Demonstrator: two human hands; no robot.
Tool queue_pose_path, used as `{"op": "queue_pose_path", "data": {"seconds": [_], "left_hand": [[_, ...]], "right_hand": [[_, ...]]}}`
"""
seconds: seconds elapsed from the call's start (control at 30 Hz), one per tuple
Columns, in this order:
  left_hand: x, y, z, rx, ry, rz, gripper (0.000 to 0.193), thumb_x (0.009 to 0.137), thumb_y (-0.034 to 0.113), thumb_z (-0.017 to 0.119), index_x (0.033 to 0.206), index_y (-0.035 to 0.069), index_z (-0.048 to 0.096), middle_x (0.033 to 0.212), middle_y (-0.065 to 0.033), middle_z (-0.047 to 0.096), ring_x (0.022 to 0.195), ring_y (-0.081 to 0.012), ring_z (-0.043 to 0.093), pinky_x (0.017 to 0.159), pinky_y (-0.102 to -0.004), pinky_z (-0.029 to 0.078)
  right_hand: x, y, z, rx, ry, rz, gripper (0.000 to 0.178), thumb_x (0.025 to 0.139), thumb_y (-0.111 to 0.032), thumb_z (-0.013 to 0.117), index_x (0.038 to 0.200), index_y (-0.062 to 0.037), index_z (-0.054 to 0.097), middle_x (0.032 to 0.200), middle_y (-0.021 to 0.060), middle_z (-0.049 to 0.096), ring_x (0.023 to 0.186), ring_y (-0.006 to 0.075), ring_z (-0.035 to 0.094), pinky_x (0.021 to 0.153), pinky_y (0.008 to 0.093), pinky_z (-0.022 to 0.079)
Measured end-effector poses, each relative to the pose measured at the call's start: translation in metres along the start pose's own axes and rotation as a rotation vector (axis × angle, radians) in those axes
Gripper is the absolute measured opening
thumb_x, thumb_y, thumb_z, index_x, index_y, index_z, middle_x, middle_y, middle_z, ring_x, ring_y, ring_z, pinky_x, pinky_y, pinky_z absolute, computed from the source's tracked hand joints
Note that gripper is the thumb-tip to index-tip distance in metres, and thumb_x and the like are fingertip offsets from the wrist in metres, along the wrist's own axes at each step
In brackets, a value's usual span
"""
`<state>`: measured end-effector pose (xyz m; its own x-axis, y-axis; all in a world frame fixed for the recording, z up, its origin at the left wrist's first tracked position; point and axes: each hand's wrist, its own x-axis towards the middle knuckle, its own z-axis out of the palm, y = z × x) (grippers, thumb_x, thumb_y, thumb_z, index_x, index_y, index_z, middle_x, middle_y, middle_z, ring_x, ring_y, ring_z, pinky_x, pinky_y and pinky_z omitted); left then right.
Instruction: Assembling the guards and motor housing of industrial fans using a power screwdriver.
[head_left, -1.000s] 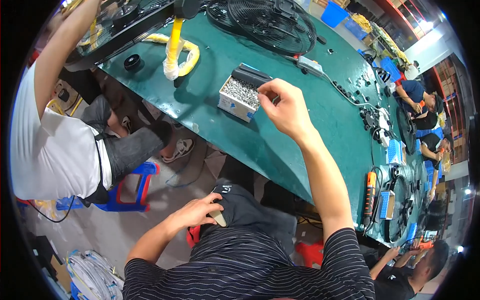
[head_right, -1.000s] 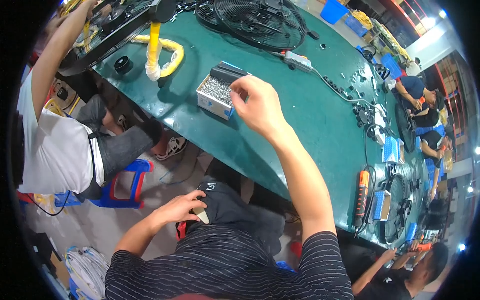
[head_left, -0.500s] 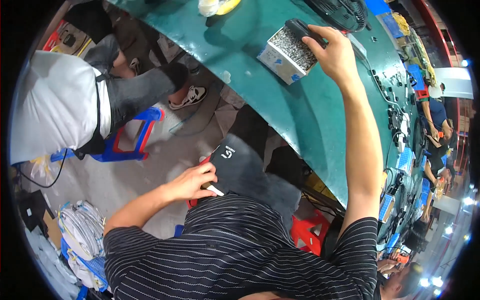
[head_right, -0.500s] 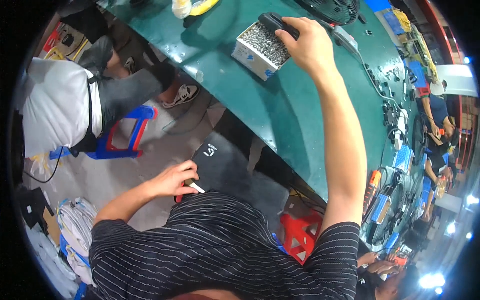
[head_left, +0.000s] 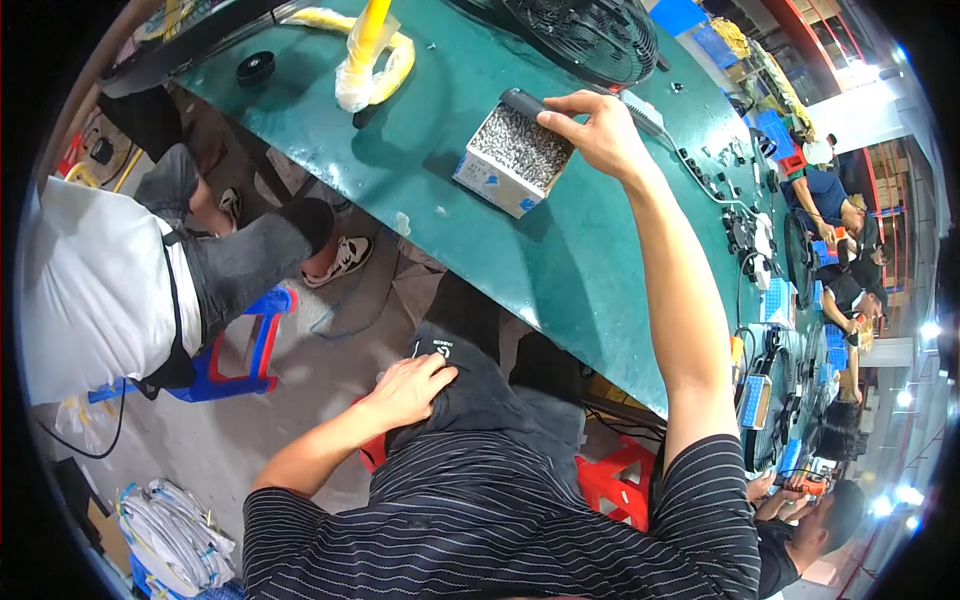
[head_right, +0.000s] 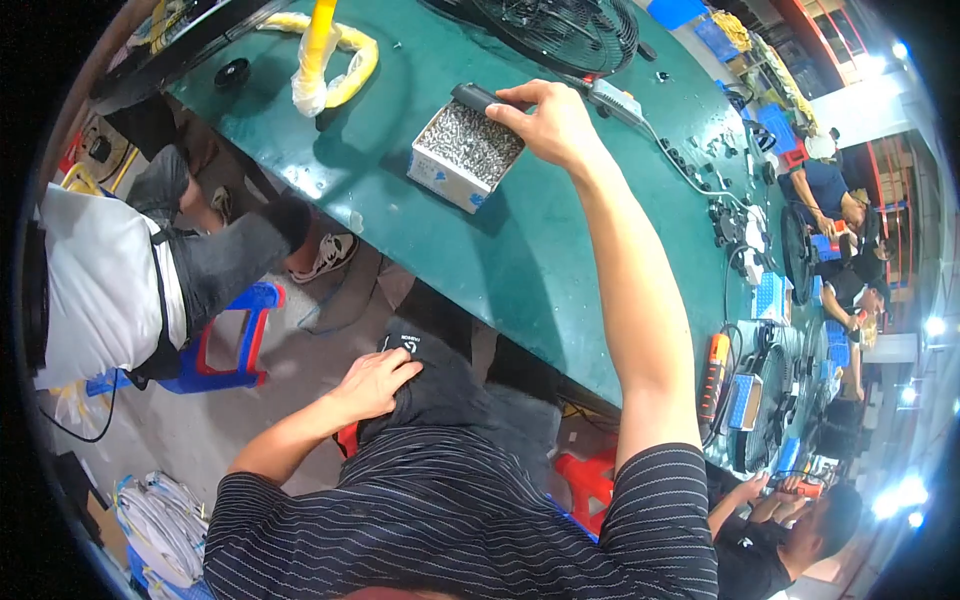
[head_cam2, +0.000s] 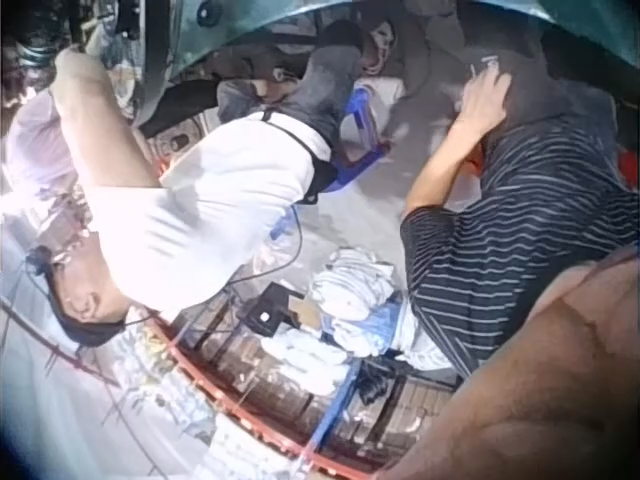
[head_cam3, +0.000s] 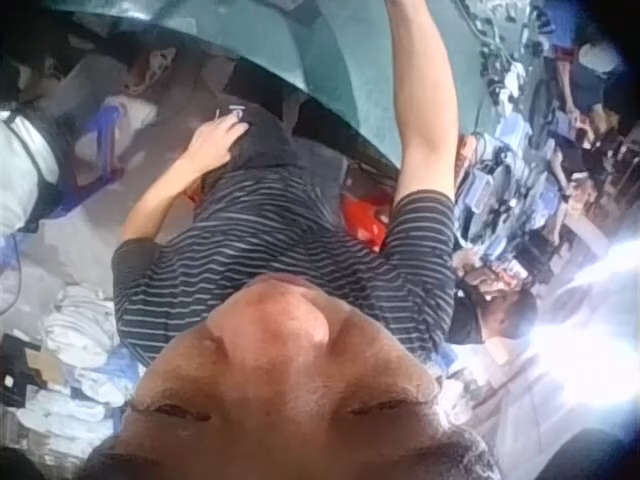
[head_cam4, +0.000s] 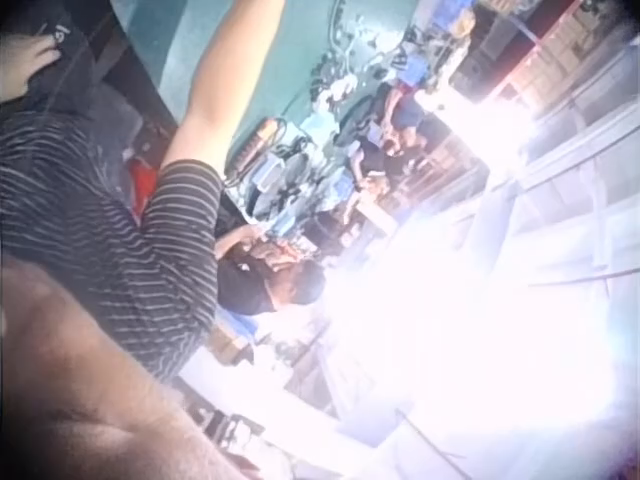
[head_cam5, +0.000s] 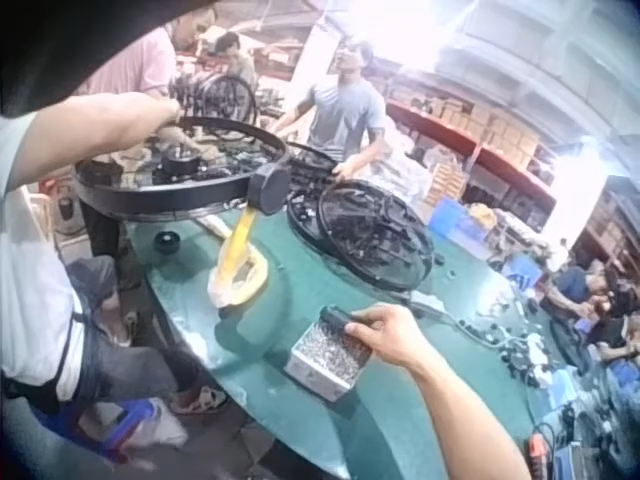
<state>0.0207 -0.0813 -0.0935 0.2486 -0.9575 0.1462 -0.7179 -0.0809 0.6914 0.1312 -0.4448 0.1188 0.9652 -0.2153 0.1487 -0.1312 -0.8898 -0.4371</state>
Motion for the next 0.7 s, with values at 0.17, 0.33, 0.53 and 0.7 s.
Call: {"op": "queue_pose_path", "data": {"seconds": [0.17, 0.33, 0.53, 0.7], "left_hand": [[0.017, 0.001, -0.075, -0.043, -0.06, 0.14, 0.034, 0.077, 0.015, 0.069, 0.109, 0.004, 0.063, 0.108, -0.0118, 0.06, 0.099, -0.0298, 0.064, 0.081, -0.0444, 0.053], [0.118, 0.01, -0.17, 0.151, 0.689, 0.194, 0.039, 0.079, 0.016, 0.075, 0.113, 0.002, 0.063, 0.121, -0.0186, 0.061, 0.111, -0.0374, 0.06, 0.093, -0.0444, 0.05], [0.202, -0.041, -0.197, 0.198, 0.583, 0.036, 0.047, 0.093, 0.018, 0.06, 0.136, 0.0, 0.053, 0.144, -0.0187, 0.05, 0.134, -0.0367, 0.047, 0.112, -0.0414, 0.036], [0.221, -0.061, -0.18, -0.279, 0.441, 0.0, 0.053, 0.095, 0.008, 0.044, 0.146, -0.003, 0.041, 0.149, -0.0187, 0.045, 0.139, -0.0289, 0.043, 0.115, -0.0368, 0.032]], "right_hand": [[0.005, 0.0, 0.003, 0.05, -0.018, 0.036, 0.041, 0.085, -0.033, 0.076, 0.113, -0.0024, 0.074, 0.108, 0.0128, 0.069, 0.104, 0.0228, 0.064, 0.091, 0.0353, 0.049], [-0.005, 0.003, 0.012, 0.071, 0.068, -0.041, 0.036, 0.083, -0.025, 0.079, 0.108, 0.0007, 0.074, 0.101, 0.0096, 0.068, 0.098, 0.0216, 0.065, 0.089, 0.0336, 0.048], [-0.007, 0.001, 0.021, 0.087, 0.112, -0.118, 0.034, 0.081, -0.027, 0.078, 0.104, -0.0016, 0.075, 0.098, 0.0112, 0.068, 0.097, 0.0251, 0.064, 0.083, 0.0356, 0.05], [-0.004, 0.013, 0.029, -0.074, 0.33, -0.303, 0.028, 0.085, -0.03, 0.075, 0.098, -0.0044, 0.075, 0.111, 0.0133, 0.066, 0.111, 0.0309, 0.059, 0.097, 0.0422, 0.046]]}}
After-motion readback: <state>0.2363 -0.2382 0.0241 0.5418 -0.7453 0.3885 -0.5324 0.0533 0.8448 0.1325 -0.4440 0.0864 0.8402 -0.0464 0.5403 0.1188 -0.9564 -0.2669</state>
